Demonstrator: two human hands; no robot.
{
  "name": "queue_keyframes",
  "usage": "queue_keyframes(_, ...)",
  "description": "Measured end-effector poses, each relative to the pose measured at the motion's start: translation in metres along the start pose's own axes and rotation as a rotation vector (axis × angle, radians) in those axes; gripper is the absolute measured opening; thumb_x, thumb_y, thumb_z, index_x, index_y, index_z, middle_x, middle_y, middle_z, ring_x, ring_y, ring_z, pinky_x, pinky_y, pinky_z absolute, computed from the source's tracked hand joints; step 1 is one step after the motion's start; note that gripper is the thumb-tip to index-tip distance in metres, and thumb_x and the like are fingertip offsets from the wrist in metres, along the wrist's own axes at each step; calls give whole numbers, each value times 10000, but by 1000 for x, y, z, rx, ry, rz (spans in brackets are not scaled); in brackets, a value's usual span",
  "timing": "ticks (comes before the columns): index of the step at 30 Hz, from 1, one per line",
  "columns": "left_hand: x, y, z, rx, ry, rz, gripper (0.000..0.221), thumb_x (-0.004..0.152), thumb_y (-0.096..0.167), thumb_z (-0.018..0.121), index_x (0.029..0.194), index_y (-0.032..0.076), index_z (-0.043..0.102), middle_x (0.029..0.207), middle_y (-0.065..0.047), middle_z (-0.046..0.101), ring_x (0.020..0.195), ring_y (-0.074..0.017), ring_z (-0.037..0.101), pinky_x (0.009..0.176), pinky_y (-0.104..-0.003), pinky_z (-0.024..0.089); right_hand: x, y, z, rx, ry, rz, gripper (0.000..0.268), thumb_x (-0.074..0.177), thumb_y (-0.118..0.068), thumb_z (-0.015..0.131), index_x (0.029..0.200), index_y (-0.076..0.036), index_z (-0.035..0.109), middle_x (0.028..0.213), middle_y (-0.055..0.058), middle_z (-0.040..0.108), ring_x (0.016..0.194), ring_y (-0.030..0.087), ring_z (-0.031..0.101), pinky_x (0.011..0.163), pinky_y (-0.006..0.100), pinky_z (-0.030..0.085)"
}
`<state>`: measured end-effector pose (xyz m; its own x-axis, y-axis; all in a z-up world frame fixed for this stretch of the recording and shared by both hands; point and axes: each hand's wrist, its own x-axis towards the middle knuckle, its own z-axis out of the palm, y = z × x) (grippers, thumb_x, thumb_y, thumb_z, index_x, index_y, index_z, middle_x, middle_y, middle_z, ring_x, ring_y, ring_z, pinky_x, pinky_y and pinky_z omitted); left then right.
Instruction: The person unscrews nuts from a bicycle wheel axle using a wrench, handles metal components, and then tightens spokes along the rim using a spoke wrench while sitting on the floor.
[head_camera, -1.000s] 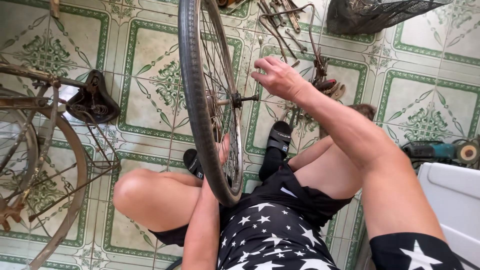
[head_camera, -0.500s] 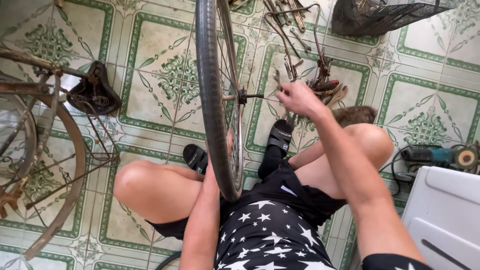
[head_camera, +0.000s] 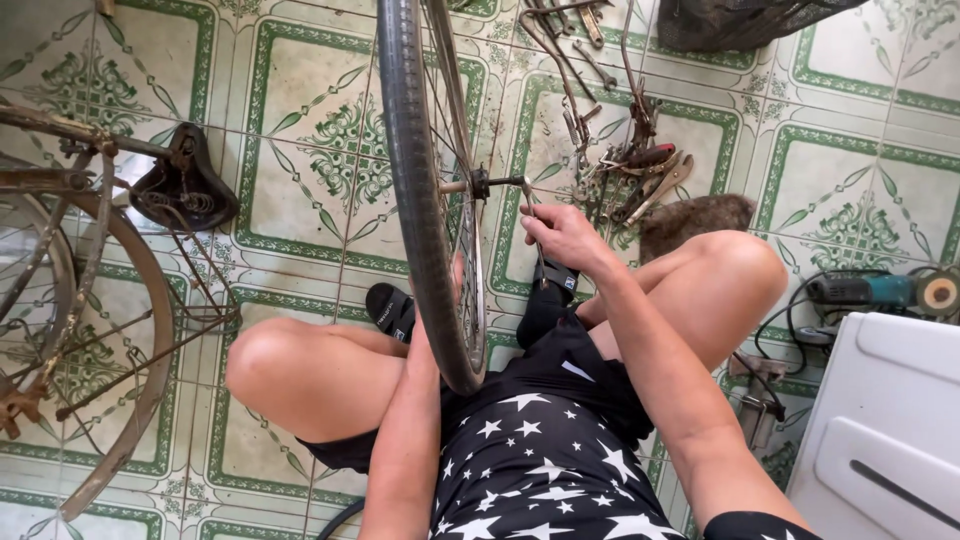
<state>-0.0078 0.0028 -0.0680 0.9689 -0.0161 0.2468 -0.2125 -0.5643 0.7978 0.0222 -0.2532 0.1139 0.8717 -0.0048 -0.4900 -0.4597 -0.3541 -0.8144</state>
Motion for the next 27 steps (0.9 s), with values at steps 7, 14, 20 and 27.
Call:
queue_keyframes(7,1,5,-7,-159,-138,-299,236,977,215,801,895,63,640,731,-67,588,632,-228,536,577,-416,456,2,-11,5,7,9,66,439,979,-275,609,1344,-36,660,795,0,715,628,66,561,588,253,496)
queue_keyframes(14,8,2,-7,-203,-140,-114,224,972,206,797,882,65,648,732,-86,617,630,-231,562,583,-407,472,17,6,15,119,55,37,400,958,-240,656,1294,-28,699,788,24,720,639,68,605,609,253,540)
queue_keyframes(20,3,-5,-4,-230,-166,-205,215,968,198,793,870,66,654,733,-103,641,629,-234,584,588,-400,485,67,45,10,-398,365,-373,146,983,-222,773,1027,-83,786,810,63,716,728,159,625,669,318,508)
queue_keyframes(27,-1,1,-7,-139,-205,-346,205,963,189,789,857,68,662,734,-123,670,627,-237,610,594,-391,500,64,39,9,-372,284,-345,124,962,-190,754,1036,-93,776,811,102,685,721,240,637,651,392,520)
